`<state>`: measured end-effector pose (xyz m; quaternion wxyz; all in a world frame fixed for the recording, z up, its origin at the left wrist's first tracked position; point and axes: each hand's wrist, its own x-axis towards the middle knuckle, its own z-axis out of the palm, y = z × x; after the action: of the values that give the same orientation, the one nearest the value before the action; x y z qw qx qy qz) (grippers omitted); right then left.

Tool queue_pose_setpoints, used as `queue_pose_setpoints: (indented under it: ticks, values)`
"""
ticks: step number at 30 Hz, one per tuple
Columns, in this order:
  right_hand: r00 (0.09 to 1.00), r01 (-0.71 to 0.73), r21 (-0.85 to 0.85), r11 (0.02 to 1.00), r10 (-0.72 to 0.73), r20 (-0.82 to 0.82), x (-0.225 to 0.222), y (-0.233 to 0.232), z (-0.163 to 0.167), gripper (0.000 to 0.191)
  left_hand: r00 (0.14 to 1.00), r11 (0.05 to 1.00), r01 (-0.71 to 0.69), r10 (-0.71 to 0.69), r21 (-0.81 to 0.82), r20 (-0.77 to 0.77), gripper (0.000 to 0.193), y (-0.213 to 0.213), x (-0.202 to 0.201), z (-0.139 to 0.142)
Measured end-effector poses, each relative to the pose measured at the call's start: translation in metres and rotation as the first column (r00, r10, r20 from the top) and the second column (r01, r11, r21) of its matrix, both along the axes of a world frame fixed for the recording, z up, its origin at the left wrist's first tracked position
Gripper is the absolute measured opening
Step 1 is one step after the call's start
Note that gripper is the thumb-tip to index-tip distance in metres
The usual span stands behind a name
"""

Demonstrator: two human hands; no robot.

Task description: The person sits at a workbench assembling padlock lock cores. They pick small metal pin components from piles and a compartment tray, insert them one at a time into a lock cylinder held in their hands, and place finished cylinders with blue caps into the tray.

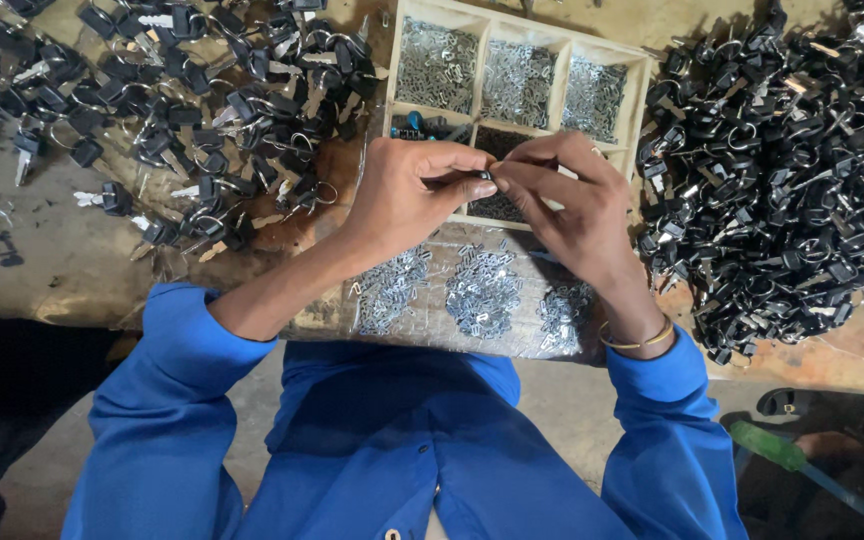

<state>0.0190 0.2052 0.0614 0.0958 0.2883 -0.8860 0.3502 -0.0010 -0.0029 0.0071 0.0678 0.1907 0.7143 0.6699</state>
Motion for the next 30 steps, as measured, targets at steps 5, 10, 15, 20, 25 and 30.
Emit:
queue_pose_setpoints:
  ticks: [5,10,15,20,25,30]
  values:
    - [0.986,0.053,-0.081,0.995,-0.039,0.163,0.0,0.002,-0.006,0.016,1.0,1.0,0.004,-0.005,-0.006,-0.026,0.022,-0.001,-0.001,-0.001]
    - [0.947,0.065,-0.257,0.964,0.021,0.319,-0.001,0.011,-0.011,0.018,1.0,1.0,0.008,-0.008,-0.012,-0.003,0.02,0.0,0.0,-0.004]
    - [0.964,0.221,0.043,0.974,-0.225,0.142,-0.009,0.013,-0.018,0.02,1.0,0.997,-0.015,0.015,0.077,0.011,0.023,0.0,0.001,-0.006]
    - [0.987,0.146,0.318,0.937,-0.158,0.012,-0.01,0.006,-0.024,0.022,0.999,0.997,-0.038,0.04,0.066,-0.027,0.022,-0.002,0.0,-0.005]
    - [0.985,0.149,0.216,0.965,-0.164,0.054,-0.008,0.016,-0.016,0.015,0.998,0.997,-0.057,0.058,0.048,-0.029,0.022,-0.003,0.0,0.0]
    - [0.97,0.236,0.046,0.971,-0.238,0.05,-0.009,0.019,-0.017,0.013,0.997,0.999,-0.027,0.03,0.042,-0.066,0.023,-0.002,-0.001,0.002]
